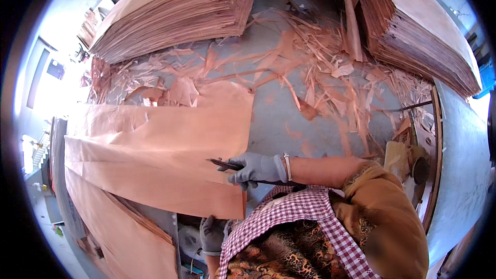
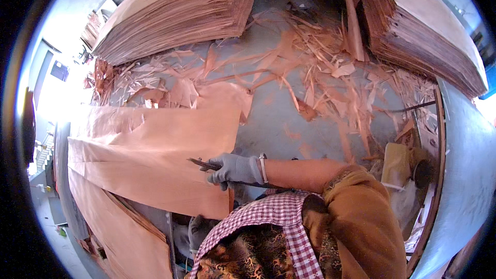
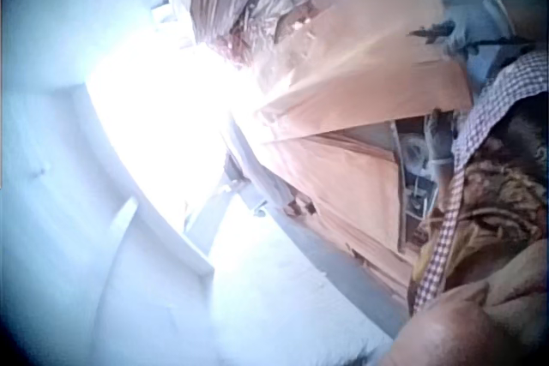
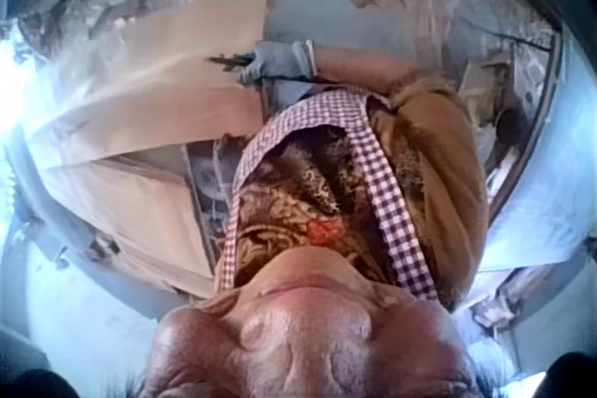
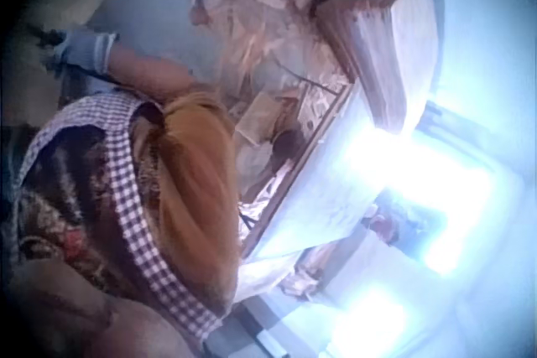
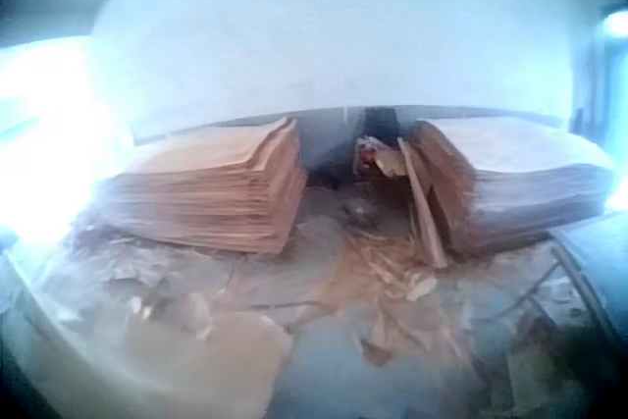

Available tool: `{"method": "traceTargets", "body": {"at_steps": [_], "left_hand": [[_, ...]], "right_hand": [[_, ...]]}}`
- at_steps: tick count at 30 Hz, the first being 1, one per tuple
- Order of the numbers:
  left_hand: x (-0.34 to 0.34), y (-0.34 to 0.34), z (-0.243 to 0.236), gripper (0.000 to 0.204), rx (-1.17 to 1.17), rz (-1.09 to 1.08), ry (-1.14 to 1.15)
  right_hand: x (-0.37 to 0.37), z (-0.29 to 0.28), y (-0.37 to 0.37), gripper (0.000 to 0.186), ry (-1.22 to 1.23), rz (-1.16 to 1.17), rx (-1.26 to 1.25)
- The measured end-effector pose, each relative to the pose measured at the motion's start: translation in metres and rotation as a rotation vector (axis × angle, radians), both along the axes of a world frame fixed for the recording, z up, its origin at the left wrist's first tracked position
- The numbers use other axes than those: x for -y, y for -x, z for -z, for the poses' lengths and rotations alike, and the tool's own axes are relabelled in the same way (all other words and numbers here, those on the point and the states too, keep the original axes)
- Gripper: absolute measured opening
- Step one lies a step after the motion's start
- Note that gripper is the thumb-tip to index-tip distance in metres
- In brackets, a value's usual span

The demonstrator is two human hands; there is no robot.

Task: The person applies tape to cracks in wood veneer sheets using a utility knife to cut the tape and smooths the wood sheets by hand. The person picks up scraps from the floor and places wood sheets on a stack.

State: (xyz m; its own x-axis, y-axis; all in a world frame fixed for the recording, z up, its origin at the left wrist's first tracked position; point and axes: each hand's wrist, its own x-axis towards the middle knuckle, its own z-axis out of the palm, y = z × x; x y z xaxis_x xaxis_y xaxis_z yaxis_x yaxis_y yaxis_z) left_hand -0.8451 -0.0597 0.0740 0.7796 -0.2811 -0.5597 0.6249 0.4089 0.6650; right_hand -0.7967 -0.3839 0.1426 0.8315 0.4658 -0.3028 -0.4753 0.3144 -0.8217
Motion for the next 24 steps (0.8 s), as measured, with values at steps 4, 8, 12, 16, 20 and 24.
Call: {"method": "traceTargets", "body": {"at_steps": [4,8,12,16,20,24], "left_hand": [[0.072,-0.055,0.025,0.034,-0.063,-0.015,0.156],[0.160,-0.124,0.010,0.034,-0.082,-0.011,0.279],[0.200,-0.206,0.026,0.034,-0.035,-0.005,0.422],[0.268,-0.288,0.029,0.033,0.295,0.073,0.264],[0.328,-0.381,0.026,0.033,0.300,0.059,0.354],[0.413,-0.480,-0.010,0.035,0.382,0.216,0.320]], "right_hand": [[0.085,-0.011,-0.032,0.052,-0.056,0.036,-0.027],[0.165,-0.024,-0.073,0.054,-0.015,0.098,0.046],[0.230,-0.040,-0.126,0.058,-0.012,0.125,0.022],[0.293,-0.046,-0.200,0.055,-0.069,0.165,-0.029],[0.318,-0.086,-0.294,0.052,0.057,0.315,-0.038],[0.409,-0.097,-0.349,0.050,0.154,0.514,0.157]]}}
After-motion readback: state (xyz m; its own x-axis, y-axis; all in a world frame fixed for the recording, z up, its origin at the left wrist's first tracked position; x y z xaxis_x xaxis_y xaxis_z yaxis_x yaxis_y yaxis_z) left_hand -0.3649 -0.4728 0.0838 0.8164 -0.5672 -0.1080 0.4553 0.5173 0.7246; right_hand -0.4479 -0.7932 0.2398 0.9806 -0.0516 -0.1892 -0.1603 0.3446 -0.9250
